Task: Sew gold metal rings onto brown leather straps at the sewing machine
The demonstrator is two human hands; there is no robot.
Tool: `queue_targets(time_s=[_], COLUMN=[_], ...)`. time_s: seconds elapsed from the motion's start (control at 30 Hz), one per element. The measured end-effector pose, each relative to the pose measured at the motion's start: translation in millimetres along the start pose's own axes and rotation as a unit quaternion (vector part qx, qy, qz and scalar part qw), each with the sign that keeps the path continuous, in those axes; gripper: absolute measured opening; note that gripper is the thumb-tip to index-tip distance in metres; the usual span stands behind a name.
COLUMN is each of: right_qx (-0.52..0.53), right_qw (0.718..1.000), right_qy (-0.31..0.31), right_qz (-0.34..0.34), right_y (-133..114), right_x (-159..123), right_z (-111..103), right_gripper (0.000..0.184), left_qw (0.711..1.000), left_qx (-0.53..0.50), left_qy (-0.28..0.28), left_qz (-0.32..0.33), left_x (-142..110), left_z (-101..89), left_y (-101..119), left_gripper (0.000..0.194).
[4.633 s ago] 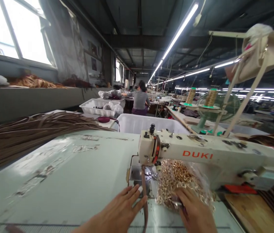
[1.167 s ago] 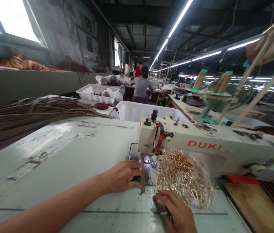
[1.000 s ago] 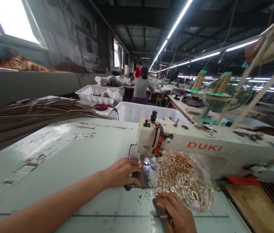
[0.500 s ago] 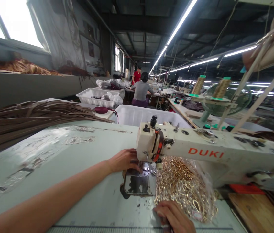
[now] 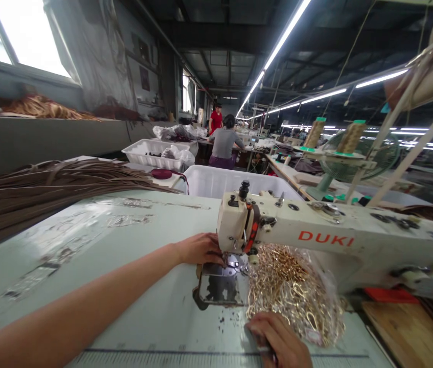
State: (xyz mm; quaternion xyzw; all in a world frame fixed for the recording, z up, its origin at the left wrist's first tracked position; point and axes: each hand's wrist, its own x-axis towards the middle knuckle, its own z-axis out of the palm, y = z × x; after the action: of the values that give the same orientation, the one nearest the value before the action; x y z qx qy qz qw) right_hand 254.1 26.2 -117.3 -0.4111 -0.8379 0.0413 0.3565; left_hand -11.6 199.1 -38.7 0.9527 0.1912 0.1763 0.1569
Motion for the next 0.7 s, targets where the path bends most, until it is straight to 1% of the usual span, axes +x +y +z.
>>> queue_targets(time_s=[0.13,0.33,0.47,0.53,0.7], right_qx=[0.018,0.029,0.013,0.013,0.03], right_qw=[0.999,0.998,0.998,0.998,0.996], right_qy=[-0.029,-0.028,-0.042,-0.045,-0.043], right_qz=[-0.007,0.046,0.042,0.045,0.078], right_y=[-2,-12,-12,-12,-15], right_x=[2,4,4,4,5], right_z=[-7,-10,-12,-12,-11], right_gripper=[0.035,0.041,0.043,0.043,0.037], left_qw=[1.0,0.997,0.991,0.986,0.974], left_qx=[0.023,0.076,0.134,0.164,0.225], left_qy=[0.008,0.018,0.015,0.014,0.015], left_qz=[0.009,0.009,-0.008,-0.015,-0.032], left_x=[-3,-9,-15,-18,-23], left_z=[1.3,6.5,10.9,13.1,16.0], left_y=[3,11,18,21,28], left_gripper=[0.02,0.022,0.023,0.024,0.027])
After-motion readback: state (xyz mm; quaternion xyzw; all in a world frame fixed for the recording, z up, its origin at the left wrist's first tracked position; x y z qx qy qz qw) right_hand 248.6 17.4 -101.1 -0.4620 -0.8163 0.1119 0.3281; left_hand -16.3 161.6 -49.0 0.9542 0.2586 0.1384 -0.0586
